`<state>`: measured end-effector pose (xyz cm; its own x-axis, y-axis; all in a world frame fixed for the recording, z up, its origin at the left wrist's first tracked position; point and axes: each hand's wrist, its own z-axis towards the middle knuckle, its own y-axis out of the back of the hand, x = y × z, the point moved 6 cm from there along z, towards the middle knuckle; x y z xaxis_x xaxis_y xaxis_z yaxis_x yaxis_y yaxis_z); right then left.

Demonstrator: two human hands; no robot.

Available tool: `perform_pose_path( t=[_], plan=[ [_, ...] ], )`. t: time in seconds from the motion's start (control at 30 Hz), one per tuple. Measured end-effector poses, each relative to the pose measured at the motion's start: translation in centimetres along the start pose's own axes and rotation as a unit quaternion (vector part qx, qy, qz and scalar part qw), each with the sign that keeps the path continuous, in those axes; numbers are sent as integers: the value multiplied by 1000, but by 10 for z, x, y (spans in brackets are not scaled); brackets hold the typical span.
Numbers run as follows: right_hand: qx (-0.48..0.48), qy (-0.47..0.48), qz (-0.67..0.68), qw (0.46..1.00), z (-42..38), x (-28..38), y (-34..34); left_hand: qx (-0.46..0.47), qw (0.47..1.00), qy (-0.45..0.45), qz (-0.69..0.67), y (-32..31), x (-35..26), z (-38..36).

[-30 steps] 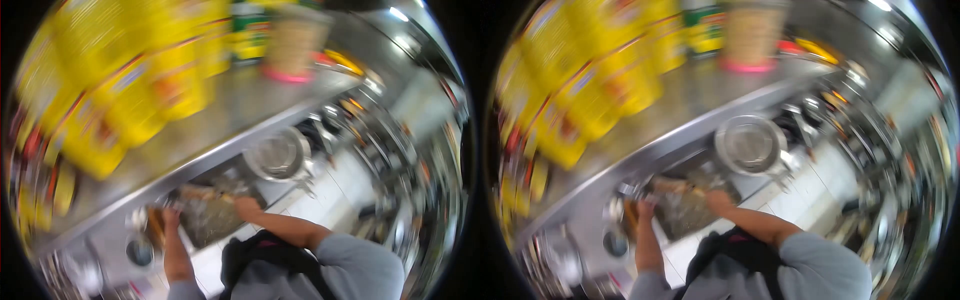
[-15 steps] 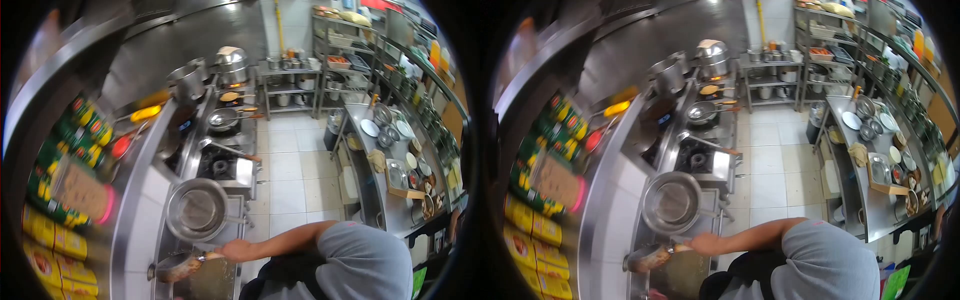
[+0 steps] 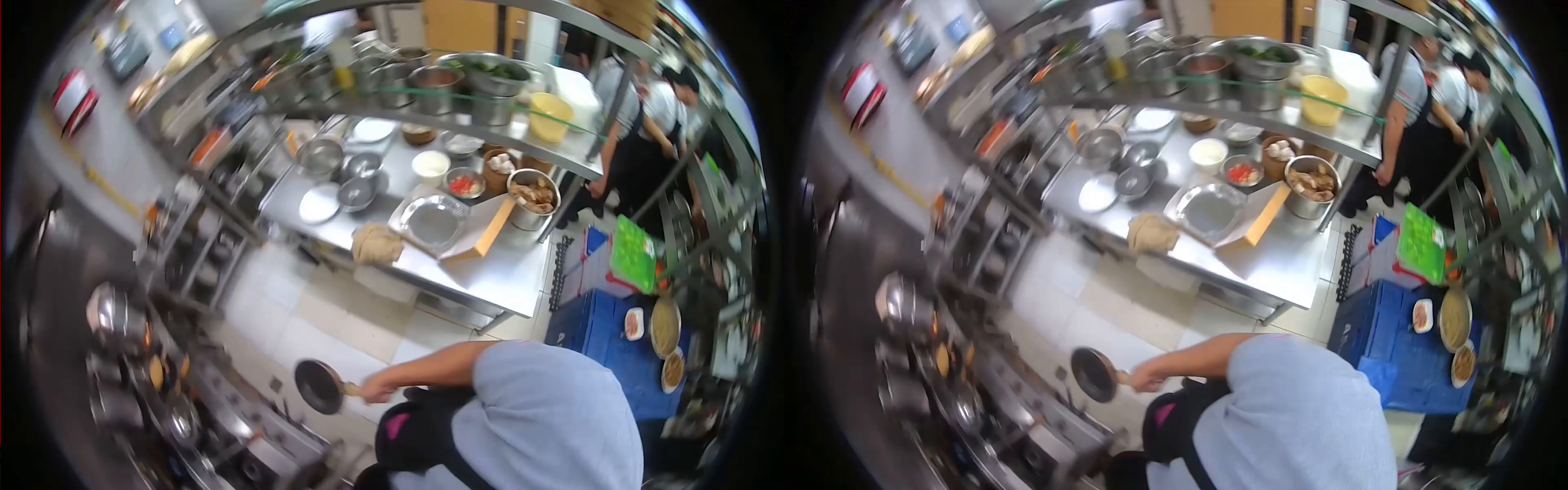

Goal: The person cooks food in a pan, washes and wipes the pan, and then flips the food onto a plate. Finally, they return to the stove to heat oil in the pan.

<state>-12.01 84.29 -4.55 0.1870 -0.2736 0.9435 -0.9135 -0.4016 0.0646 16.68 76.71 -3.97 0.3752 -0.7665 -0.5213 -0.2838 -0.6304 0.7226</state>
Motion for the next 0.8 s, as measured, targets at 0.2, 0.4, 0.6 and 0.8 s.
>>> perform_pose_path(
  t=[0.2,0.4,0.6,0.8],
  plan=[
    [-124,-119,328,929,-266,54,42,109,983,14,148,67,88,187],
    [-270,-141,457,836,-379,100,18,-80,986,-136,-62,325,-297,395],
    [-483,-146,487,713,-357,161,49,-298,887,-340,94,265,-329,570],
    [-575,-175,480,639,-325,175,122,-206,860,-233,-404,380,-321,470]
  ],
)
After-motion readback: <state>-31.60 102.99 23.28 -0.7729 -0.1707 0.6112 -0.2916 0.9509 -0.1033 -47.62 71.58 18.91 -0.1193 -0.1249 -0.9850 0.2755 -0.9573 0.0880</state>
